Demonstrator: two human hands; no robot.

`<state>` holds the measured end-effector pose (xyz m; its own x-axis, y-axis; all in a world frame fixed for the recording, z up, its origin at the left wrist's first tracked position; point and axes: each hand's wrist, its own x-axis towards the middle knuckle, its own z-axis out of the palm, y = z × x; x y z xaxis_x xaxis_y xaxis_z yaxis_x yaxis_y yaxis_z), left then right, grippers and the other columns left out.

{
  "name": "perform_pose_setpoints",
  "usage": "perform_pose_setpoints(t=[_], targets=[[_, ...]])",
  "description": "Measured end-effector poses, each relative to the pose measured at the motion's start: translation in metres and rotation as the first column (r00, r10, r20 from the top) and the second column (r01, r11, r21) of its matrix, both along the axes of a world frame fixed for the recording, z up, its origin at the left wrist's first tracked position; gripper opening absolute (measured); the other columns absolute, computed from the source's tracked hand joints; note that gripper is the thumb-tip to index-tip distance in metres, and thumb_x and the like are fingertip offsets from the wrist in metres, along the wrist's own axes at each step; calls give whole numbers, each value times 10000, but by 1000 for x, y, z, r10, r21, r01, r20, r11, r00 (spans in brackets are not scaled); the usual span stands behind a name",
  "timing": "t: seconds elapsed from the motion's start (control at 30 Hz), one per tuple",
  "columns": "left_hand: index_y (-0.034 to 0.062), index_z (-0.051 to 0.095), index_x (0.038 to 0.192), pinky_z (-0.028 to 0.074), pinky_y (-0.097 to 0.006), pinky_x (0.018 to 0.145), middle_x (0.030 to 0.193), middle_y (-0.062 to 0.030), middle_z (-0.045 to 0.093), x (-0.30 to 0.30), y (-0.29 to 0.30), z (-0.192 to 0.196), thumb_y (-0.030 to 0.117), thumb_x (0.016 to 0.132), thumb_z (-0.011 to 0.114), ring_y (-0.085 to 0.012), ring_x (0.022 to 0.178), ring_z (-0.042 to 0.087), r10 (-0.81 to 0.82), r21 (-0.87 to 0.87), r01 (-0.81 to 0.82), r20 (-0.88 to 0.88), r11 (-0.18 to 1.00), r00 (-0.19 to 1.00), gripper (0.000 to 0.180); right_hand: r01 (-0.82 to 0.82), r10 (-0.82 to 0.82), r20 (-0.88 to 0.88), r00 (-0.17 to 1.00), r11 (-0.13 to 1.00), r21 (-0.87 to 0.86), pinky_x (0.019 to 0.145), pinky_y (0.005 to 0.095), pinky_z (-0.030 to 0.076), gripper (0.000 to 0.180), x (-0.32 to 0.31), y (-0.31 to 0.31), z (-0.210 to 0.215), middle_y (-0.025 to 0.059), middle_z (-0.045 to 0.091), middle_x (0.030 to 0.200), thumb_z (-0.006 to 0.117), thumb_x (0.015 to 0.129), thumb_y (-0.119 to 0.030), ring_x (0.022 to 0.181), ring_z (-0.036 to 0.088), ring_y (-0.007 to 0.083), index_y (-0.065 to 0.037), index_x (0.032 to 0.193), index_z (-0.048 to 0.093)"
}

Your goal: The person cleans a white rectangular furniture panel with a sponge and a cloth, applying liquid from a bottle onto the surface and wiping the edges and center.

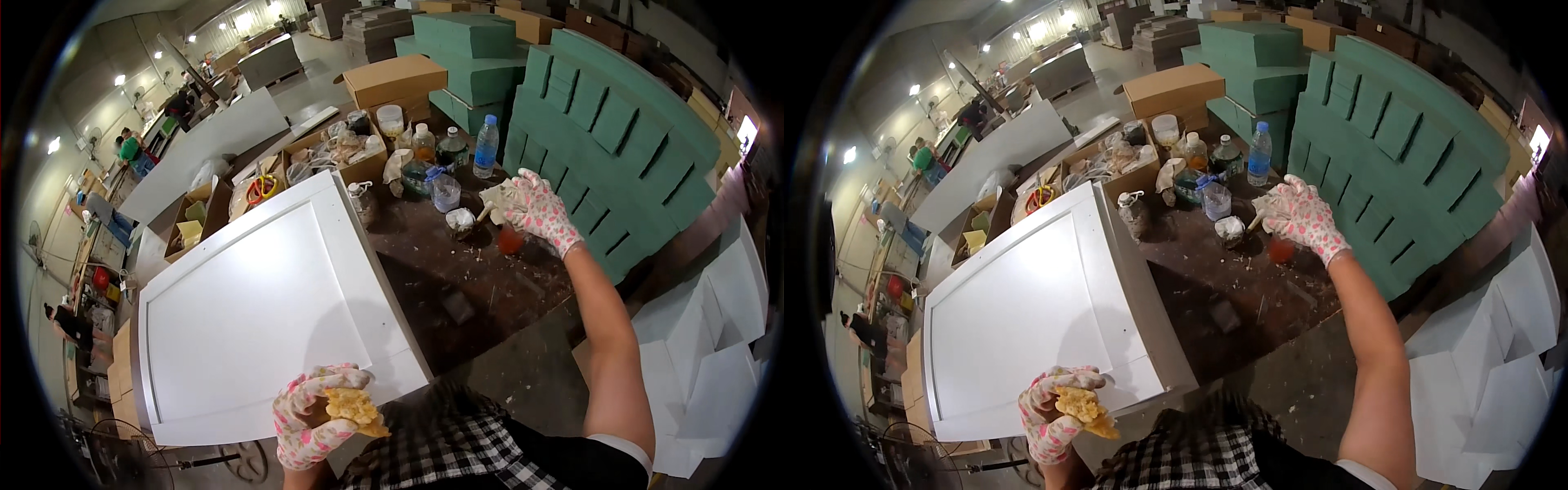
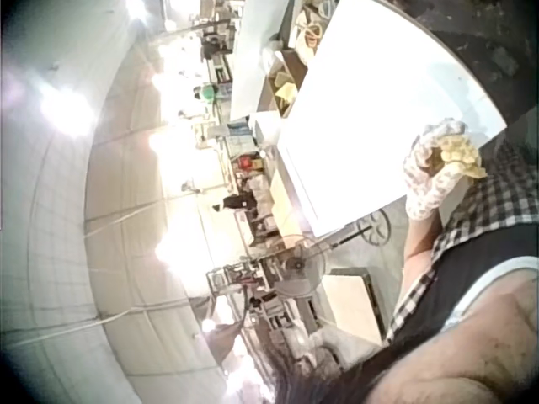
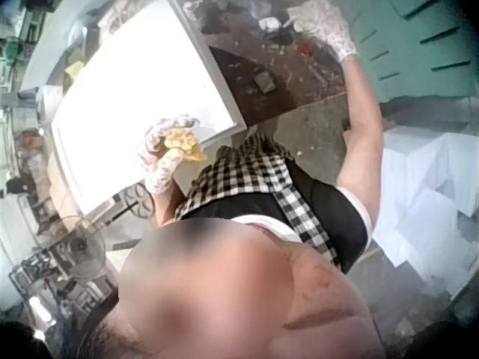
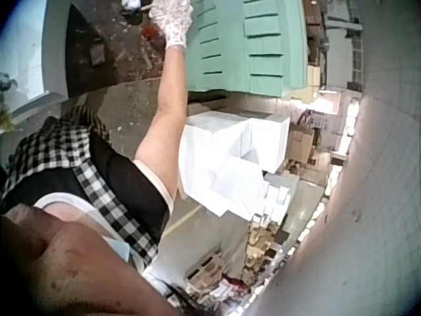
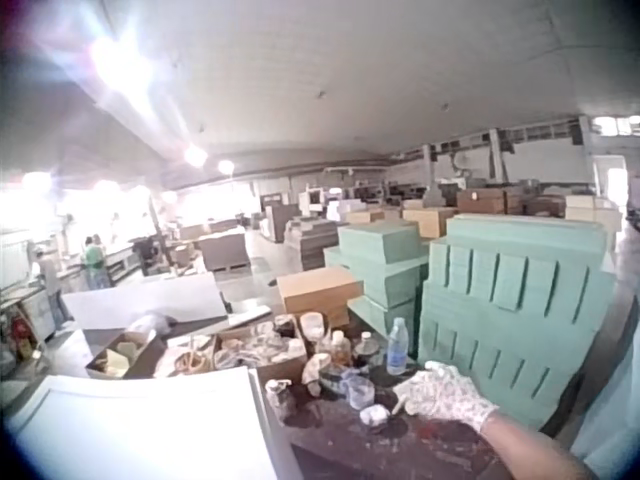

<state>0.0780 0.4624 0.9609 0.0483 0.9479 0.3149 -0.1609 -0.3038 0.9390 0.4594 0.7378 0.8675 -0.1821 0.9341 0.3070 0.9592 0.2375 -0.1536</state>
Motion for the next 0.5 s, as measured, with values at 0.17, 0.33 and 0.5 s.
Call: perform_pose_setpoints(t=[0.17, 0.33, 0.5], targets=[[-50, 638, 1042, 426, -475, 953, 962, -188, 658, 0, -4, 1, 283, 728, 761, -307, 947, 631, 45, -15, -46, -58, 999, 997, 474, -33, 17, -62, 998, 964, -266, 1007, 379, 395, 516, 19, 16, 29, 119, 463, 1309, 560, 888, -363, 1184, 482, 298, -75, 1309, 476], [-67, 645, 1053, 430, -427, 956, 973, -195, 672, 0, 0, 2, 139, 658, 804, -291, 963, 633, 14, -6, -14, -25, 1000, 1000, 473, -41, 66, -412, 909, 997, 68, 808, 310, 498, 257, 54, 48, 24, 21, 636, 981, 561, 920, -227, 875, 604, 185, -113, 1143, 616], [-70, 645, 1047, 419, -453, 964, 980, -202, 670, 1, -1, 1, 148, 655, 806, -306, 959, 636, 45, 8, -45, -33, 999, 998, 477, 74, -68, -30, 997, 848, 525, 611, 286, 517, 230, 23, 32, 43, 25, 620, 871, 578, 886, -246, 781, 622, 200, -123, 1068, 645]])
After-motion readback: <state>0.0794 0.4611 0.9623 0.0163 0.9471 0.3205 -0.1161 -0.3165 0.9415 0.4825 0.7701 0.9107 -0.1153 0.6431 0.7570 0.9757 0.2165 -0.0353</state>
